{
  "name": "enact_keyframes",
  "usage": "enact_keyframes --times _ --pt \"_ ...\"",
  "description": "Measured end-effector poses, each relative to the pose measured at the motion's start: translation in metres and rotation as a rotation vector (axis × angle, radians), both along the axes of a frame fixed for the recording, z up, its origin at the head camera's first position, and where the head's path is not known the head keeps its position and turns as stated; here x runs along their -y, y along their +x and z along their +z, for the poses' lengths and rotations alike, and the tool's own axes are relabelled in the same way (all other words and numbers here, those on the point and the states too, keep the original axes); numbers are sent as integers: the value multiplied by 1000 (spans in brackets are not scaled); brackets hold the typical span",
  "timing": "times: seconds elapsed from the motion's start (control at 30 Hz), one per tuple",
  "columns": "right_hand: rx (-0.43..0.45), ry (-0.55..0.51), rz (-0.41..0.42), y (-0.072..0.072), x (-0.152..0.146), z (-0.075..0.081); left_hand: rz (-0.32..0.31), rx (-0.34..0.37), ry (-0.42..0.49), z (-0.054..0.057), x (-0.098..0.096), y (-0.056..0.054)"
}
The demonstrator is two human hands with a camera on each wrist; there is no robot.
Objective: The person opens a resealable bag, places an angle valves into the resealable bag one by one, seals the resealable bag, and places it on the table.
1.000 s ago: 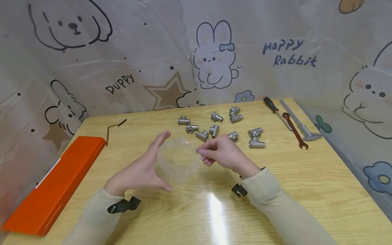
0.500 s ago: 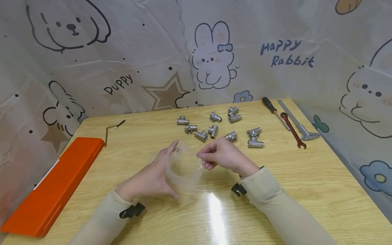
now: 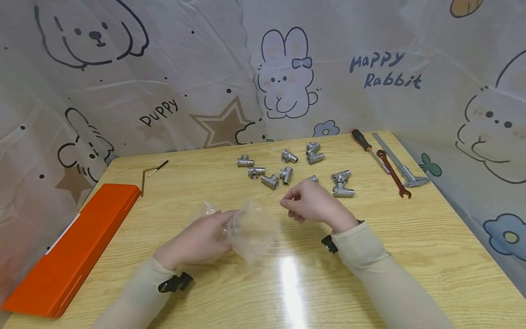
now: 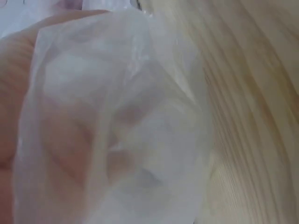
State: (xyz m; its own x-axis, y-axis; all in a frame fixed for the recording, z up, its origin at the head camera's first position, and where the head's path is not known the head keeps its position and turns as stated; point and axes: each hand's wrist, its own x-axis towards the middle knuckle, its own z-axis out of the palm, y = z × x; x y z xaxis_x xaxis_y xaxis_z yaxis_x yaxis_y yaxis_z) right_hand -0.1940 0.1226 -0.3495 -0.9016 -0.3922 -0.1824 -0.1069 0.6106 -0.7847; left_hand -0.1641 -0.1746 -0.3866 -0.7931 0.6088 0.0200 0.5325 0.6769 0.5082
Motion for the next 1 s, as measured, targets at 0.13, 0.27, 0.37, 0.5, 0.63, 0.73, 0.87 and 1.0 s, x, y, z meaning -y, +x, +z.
enact_keyframes --times 0.13,0.27,0.37,0.5,0.63,0.73,0.87,1.0 --pt "-260 127 14 -20 -2 2 -10 21 -6 1 16 -5" --pt "-388 248 22 -55 16 8 -16 31 -15 0 27 -11" --pt "-351 326 47 -89 40 15 -12 49 -7 -3 33 -12" --pt "-416 478 221 -135 72 16 17 91 -30 -7 36 -12" --pt "-574 689 506 -170 94 11 50 134 -64 -11 33 -11" --pt "-644 830 666 -187 106 5 46 154 -72 -12 31 -9" --pt "-708 958 780 -202 116 -6 19 164 -78 -11 31 -8" --pt "-767 1005 856 -211 122 -16 4 172 -92 -9 33 -8"
